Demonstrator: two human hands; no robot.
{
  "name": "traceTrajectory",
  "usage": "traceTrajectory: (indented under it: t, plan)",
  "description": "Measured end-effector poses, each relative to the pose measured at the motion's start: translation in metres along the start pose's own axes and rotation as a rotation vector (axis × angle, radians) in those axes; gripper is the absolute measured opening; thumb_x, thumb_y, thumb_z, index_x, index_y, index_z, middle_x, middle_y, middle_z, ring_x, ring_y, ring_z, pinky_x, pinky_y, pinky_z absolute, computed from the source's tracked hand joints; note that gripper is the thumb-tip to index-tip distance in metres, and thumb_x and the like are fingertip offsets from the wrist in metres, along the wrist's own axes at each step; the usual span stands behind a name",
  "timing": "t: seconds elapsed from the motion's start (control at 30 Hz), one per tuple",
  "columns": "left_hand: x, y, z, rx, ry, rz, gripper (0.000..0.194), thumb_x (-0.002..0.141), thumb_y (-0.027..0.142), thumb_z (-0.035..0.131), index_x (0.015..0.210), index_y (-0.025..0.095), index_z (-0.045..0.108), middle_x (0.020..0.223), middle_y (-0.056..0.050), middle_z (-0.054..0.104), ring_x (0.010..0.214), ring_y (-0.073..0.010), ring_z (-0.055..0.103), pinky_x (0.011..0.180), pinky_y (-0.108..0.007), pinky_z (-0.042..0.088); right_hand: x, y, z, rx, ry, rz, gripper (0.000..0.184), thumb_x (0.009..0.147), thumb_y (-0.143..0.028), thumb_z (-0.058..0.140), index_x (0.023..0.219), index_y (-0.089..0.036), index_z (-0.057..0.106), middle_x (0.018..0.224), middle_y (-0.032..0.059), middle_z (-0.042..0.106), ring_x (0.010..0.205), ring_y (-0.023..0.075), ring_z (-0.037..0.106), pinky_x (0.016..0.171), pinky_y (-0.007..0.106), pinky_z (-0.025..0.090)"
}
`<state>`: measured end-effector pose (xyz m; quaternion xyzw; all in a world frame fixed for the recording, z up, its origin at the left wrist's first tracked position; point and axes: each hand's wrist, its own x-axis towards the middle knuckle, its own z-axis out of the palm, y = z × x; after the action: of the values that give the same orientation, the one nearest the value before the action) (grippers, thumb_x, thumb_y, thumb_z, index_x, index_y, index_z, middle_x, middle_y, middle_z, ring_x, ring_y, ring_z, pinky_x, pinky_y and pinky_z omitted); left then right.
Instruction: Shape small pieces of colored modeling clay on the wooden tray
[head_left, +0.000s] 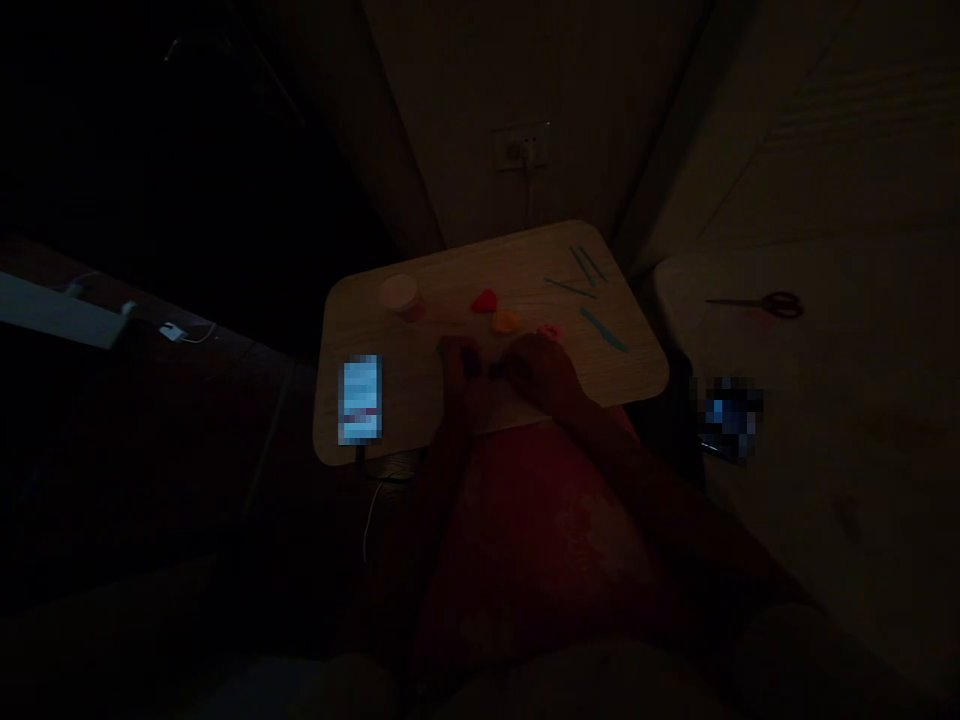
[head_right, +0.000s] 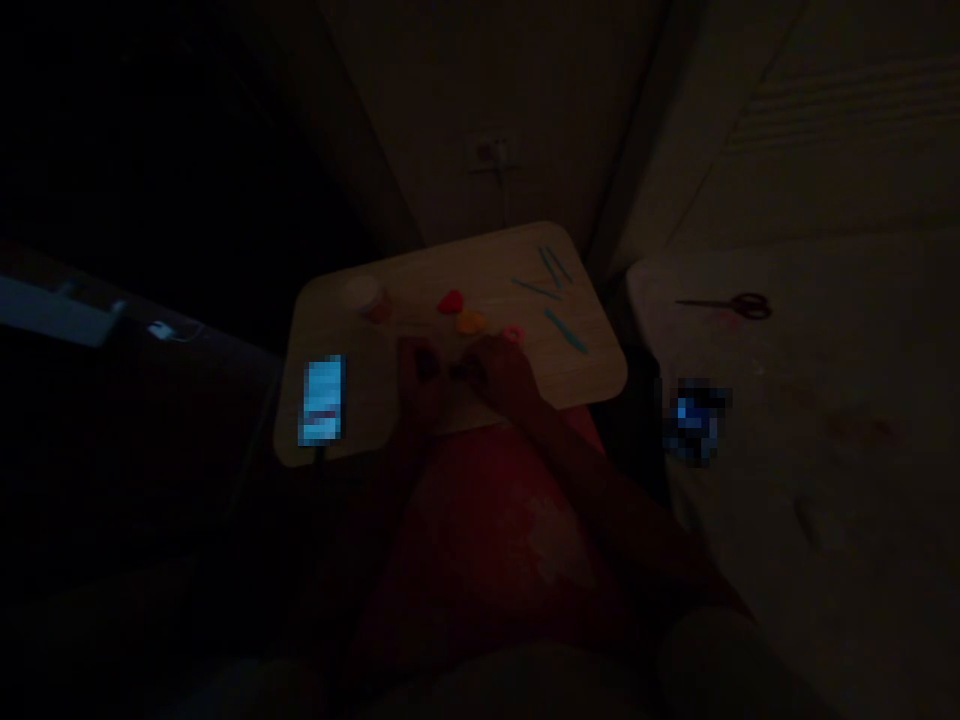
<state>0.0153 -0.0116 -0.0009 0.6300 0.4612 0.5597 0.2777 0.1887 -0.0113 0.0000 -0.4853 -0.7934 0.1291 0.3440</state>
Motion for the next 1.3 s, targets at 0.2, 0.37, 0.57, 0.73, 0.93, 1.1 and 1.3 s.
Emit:
traceTrajectory:
  t: [0.2, 0.37, 0.57, 0.73, 0.93, 1.1, 1.3]
  plan:
    - [-0.001, 0.001, 0.006, -0.070, 0.039, -0.138, 0.033, 0.094, 0.052, 0.062, 0.105, 0.023, 0.053, 0.087, -0.002, 0.054, 0.075, -0.0150, 0.053, 0.070, -0.029, 0.049, -0.001, 0.000, -0.001, 0.022, 0.022, -0.021, 0.022, 0.082, -0.018, 0.064, 0.104, -0.017, 0.068, 0.104, 0.0142, 0.071, 0.101, 0.0314, 0.063, 0.093, 0.046, 0.049]
    - [-0.004, 0.004, 0.006, -0.091, -0.010, -0.126, 0.043, 0.098, 0.065, 0.047, 0.101, 0.023, 0.055, 0.083, -0.001, 0.056, 0.071, -0.0145, 0.054, 0.065, -0.028, 0.047, -0.004, -0.002, -0.003, 0.181, 0.123, -0.081, 0.035, 0.085, -0.031, 0.069, 0.118, -0.019, 0.061, 0.110, 0.0127, 0.069, 0.100, 0.0288, 0.064, 0.092, 0.044, 0.050]
    - [-0.011, 0.007, 0.001, 0.005, -0.171, -0.057, 0.047, 0.101, 0.066, 0.039, 0.111, 0.023, 0.055, 0.088, -0.005, 0.065, 0.074, -0.0175, 0.062, 0.066, -0.031, 0.048, -0.006, -0.004, -0.003, 0.229, 0.097, -0.096, 0.031, 0.095, -0.043, 0.063, 0.117, -0.022, 0.063, 0.104, 0.0097, 0.070, 0.088, 0.0234, 0.064, 0.082, 0.038, 0.052]
    - [-0.011, 0.013, 0.000, 0.019, -0.295, -0.075, 0.046, 0.103, 0.061, 0.036, 0.124, 0.023, 0.050, 0.090, -0.005, 0.071, 0.076, -0.0188, 0.068, 0.066, -0.031, 0.049, -0.009, -0.006, -0.002, 0.118, 0.041, -0.143, 0.030, 0.096, -0.043, 0.063, 0.114, -0.019, 0.066, 0.102, 0.0116, 0.070, 0.090, 0.0248, 0.065, 0.079, 0.036, 0.051]
    - [-0.006, 0.018, 0.002, 0.017, -0.305, -0.060, 0.035, 0.104, 0.055, 0.041, 0.112, 0.023, 0.055, 0.088, -0.004, 0.070, 0.075, -0.0181, 0.066, 0.066, -0.030, 0.049, -0.012, -0.006, 0.000, 0.076, -0.013, -0.117, 0.022, 0.099, -0.033, 0.056, 0.113, -0.022, 0.070, 0.102, 0.0100, 0.072, 0.091, 0.0230, 0.065, 0.079, 0.034, 0.051]
    - [-0.002, 0.019, 0.003, 0.051, -0.314, 0.027, 0.032, 0.105, 0.047, 0.040, 0.100, 0.022, 0.059, 0.084, -0.004, 0.065, 0.075, -0.0174, 0.062, 0.070, -0.030, 0.048, -0.012, -0.004, 0.001, 0.128, -0.002, -0.105, 0.024, 0.099, -0.028, 0.052, 0.104, -0.021, 0.074, 0.095, 0.0089, 0.074, 0.087, 0.0221, 0.066, 0.080, 0.034, 0.051]
    - [0.001, 0.018, 0.003, 0.034, -0.277, 0.047, 0.030, 0.104, 0.041, 0.042, 0.093, 0.021, 0.061, 0.081, -0.004, 0.065, 0.073, -0.0168, 0.061, 0.068, -0.029, 0.048, -0.008, -0.004, -0.002, 0.337, 0.022, -0.080, 0.020, 0.096, -0.031, 0.058, 0.091, -0.020, 0.075, 0.084, 0.0050, 0.075, 0.076, 0.0185, 0.067, 0.072, 0.029, 0.051]
